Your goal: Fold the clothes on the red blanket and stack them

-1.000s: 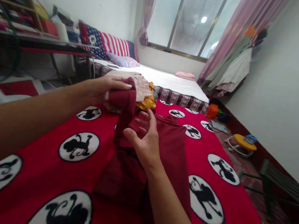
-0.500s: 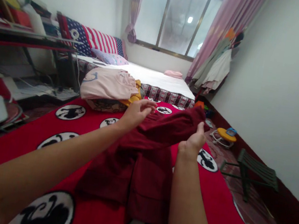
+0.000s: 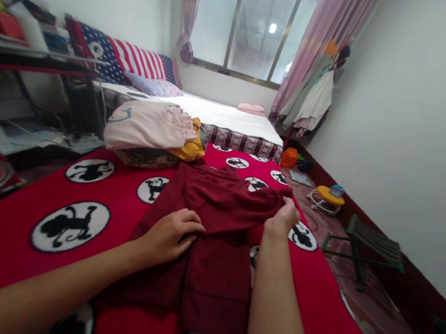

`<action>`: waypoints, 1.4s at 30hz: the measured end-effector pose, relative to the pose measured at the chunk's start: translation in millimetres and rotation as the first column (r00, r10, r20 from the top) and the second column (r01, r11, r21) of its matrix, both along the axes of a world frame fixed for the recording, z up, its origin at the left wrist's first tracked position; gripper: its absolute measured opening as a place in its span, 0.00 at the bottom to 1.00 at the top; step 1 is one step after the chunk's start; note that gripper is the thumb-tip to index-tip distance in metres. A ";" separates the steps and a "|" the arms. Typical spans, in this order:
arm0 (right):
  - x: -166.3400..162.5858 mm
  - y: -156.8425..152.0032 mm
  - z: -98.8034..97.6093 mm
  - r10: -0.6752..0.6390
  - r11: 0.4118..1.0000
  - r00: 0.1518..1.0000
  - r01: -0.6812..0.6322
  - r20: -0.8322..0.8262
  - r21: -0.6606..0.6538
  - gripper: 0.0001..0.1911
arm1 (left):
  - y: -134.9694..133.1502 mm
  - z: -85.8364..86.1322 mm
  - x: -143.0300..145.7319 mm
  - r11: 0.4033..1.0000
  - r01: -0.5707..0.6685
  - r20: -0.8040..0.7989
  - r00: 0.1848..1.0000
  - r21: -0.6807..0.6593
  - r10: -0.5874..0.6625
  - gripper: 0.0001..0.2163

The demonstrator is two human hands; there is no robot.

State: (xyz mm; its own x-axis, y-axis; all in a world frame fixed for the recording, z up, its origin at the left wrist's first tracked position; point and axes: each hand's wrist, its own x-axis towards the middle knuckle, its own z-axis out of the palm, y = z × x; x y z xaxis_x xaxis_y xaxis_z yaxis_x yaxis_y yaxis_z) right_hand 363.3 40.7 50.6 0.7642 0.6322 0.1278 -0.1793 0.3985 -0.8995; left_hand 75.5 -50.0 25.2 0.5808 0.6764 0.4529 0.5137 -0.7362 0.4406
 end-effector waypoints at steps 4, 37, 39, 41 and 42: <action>-22.2 -19.8 3.9 -0.054 0.971 0.904 0.146 0.424 -0.187 0.11 | -5.5 -9.8 2.0 0.996 -0.063 -0.003 0.998 0.068 0.063 0.11; -192.2 103.7 -16.5 0.594 0.800 0.164 -0.015 0.787 -0.600 0.07 | -10.1 -16.2 8.7 0.995 -0.058 -0.062 0.997 -0.085 0.052 0.09; -188.0 100.2 -16.2 0.632 0.773 0.160 -0.078 0.758 -0.629 0.07 | -9.6 -17.0 8.1 0.993 -0.050 -0.006 0.999 -0.109 0.049 0.10; -172.9 93.9 -8.4 0.656 0.755 0.161 -0.148 0.737 -0.639 0.10 | -9.0 -17.6 7.5 0.992 -0.033 0.070 0.997 -0.122 0.042 0.11; -160.1 89.4 -2.7 0.655 0.755 0.171 -0.170 0.736 -0.633 0.12 | -8.9 -17.2 7.2 0.992 -0.025 0.111 0.993 -0.123 0.039 0.11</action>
